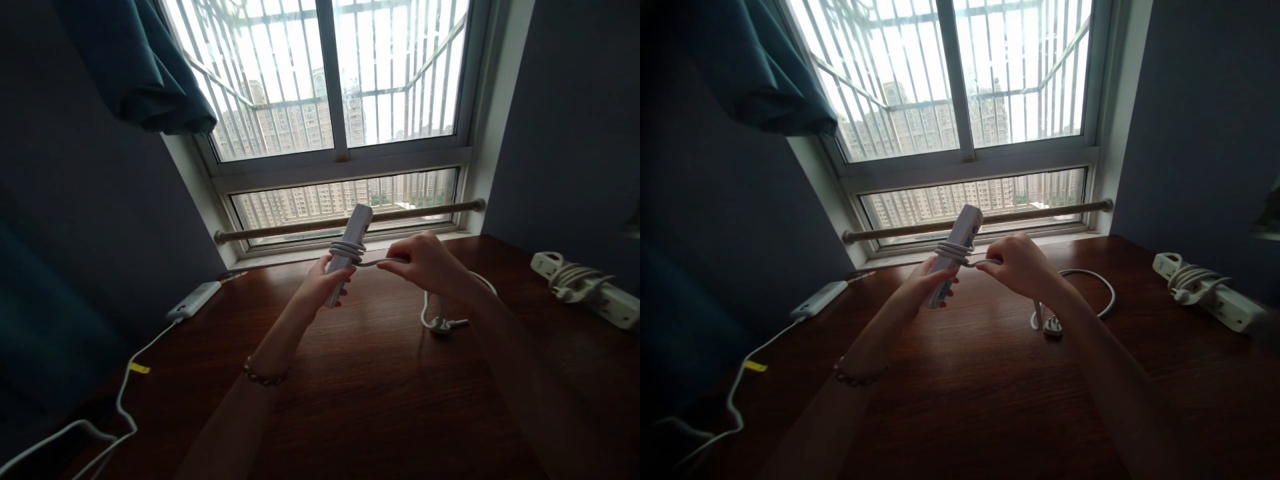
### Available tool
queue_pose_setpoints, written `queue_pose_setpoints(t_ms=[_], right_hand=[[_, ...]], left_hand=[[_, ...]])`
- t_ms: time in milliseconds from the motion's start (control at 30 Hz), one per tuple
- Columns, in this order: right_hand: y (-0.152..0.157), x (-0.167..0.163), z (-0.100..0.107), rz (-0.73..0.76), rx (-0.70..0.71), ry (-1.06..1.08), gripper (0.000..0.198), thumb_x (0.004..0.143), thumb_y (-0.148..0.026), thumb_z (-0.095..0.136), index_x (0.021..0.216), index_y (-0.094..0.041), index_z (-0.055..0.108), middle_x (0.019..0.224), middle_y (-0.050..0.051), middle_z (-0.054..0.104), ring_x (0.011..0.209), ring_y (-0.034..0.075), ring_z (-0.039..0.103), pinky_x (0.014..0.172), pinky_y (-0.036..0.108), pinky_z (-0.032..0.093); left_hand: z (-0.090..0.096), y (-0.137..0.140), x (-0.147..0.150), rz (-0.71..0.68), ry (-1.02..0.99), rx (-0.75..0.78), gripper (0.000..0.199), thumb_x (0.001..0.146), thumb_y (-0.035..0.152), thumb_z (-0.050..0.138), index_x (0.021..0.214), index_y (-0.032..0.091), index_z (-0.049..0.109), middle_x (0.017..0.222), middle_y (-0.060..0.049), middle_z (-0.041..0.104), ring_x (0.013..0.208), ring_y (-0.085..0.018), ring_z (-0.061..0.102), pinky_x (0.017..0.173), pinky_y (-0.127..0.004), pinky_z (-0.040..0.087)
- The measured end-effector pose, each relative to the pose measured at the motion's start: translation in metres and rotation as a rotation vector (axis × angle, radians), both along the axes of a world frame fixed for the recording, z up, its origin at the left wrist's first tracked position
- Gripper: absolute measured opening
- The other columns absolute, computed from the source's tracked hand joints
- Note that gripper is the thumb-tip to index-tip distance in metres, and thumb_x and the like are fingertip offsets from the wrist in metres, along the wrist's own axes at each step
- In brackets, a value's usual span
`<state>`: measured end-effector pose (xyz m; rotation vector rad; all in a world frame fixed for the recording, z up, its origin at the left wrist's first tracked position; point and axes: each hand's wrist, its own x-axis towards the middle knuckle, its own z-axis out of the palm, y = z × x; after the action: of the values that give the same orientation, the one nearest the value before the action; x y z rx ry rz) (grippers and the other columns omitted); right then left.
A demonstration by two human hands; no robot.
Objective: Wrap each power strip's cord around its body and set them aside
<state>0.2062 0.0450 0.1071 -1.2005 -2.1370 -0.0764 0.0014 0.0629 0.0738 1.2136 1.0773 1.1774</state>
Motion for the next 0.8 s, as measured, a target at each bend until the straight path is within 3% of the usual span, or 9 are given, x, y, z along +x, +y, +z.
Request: queue_pose_setpoints(t_ms=[100, 167, 267, 367, 500, 667, 733, 800], right_hand=[[-0.002, -0.007, -0.004, 0.007, -0.015, -0.05, 0.031, 0.077, -0.036, 0.062, 0.054, -0.014, 0.061, 0.049, -0.001, 0.051, 0.049, 0.008, 0.038, 0.052, 0.025, 0.023], [-0.002, -0.013, -0.008, 0.014, -0.053, -0.068, 0.032, 0.077, -0.033, 0.061, 0.052, -0.014, 0.059, 0.049, 0.0, 0.052, 0.049, 0.008, 0.039, 0.052, 0.025, 0.024], [0.0, -0.02, -0.016, 0.009, -0.095, -0.07, 0.028, 0.075, -0.03, 0.062, 0.052, -0.014, 0.06, 0.053, 0.002, 0.055, 0.051, 0.009, 0.043, 0.053, 0.025, 0.026], [0.002, -0.027, -0.022, 0.0, -0.125, -0.05, 0.023, 0.074, -0.027, 0.059, 0.057, -0.013, 0.063, 0.058, 0.004, 0.059, 0.055, 0.01, 0.048, 0.054, 0.025, 0.028], [0.002, -0.032, -0.025, -0.03, -0.16, -0.005, 0.02, 0.075, -0.024, 0.055, 0.062, -0.013, 0.066, 0.06, 0.004, 0.061, 0.054, 0.011, 0.048, 0.052, 0.024, 0.028], [0.003, -0.036, -0.025, -0.011, -0.209, 0.024, 0.026, 0.078, -0.027, 0.055, 0.058, -0.013, 0.063, 0.054, 0.003, 0.058, 0.052, 0.011, 0.049, 0.05, 0.024, 0.028], [0.003, -0.038, -0.026, 0.065, -0.348, 0.085, 0.022, 0.078, -0.027, 0.054, 0.064, -0.013, 0.062, 0.052, 0.002, 0.056, 0.049, 0.011, 0.051, 0.048, 0.022, 0.032], [0.002, -0.039, -0.027, 0.159, -0.552, 0.201, 0.014, 0.077, -0.024, 0.056, 0.081, -0.012, 0.061, 0.054, 0.0, 0.056, 0.047, 0.011, 0.055, 0.045, 0.02, 0.038]], left_hand=[[-0.007, -0.005, 0.007, 0.052, -0.055, 0.029, 0.048, 0.059, 0.01, 0.076, 0.101, 0.021, 0.058, 0.063, 0.0, 0.064, 0.045, -0.013, 0.056, 0.042, -0.017, 0.039], [-0.011, -0.01, 0.012, 0.117, -0.034, 0.065, 0.049, 0.059, 0.008, 0.074, 0.103, 0.023, 0.057, 0.071, -0.001, 0.065, 0.062, -0.019, 0.063, 0.05, -0.019, 0.042], [-0.016, -0.019, 0.02, 0.288, 0.237, 0.25, 0.058, 0.057, 0.012, 0.078, 0.109, 0.026, 0.056, 0.09, -0.006, 0.062, 0.096, -0.028, 0.06, 0.063, -0.021, 0.044], [-0.019, -0.026, 0.026, 0.42, 0.573, 0.49, 0.061, 0.057, 0.022, 0.079, 0.113, 0.028, 0.055, 0.1, -0.009, 0.055, 0.111, -0.033, 0.048, 0.069, -0.023, 0.043], [-0.019, -0.029, 0.027, 0.461, 0.751, 0.638, 0.049, 0.063, 0.036, 0.075, 0.109, 0.026, 0.059, 0.101, -0.01, 0.051, 0.111, -0.034, 0.043, 0.067, -0.023, 0.043], [-0.018, -0.026, 0.022, 0.441, 0.771, 0.646, 0.05, 0.068, 0.043, 0.07, 0.113, 0.025, 0.058, 0.103, -0.011, 0.05, 0.113, -0.034, 0.04, 0.075, -0.026, 0.043], [-0.016, -0.023, 0.019, 0.476, 0.978, 0.664, 0.057, 0.073, 0.046, 0.064, 0.125, 0.026, 0.05, 0.106, -0.012, 0.051, 0.108, -0.034, 0.044, 0.079, -0.032, 0.044], [-0.012, -0.019, 0.015, 0.545, 1.243, 0.671, 0.065, 0.078, 0.052, 0.055, 0.135, 0.024, 0.038, 0.106, -0.013, 0.053, 0.1, -0.034, 0.049, 0.076, -0.036, 0.045]])
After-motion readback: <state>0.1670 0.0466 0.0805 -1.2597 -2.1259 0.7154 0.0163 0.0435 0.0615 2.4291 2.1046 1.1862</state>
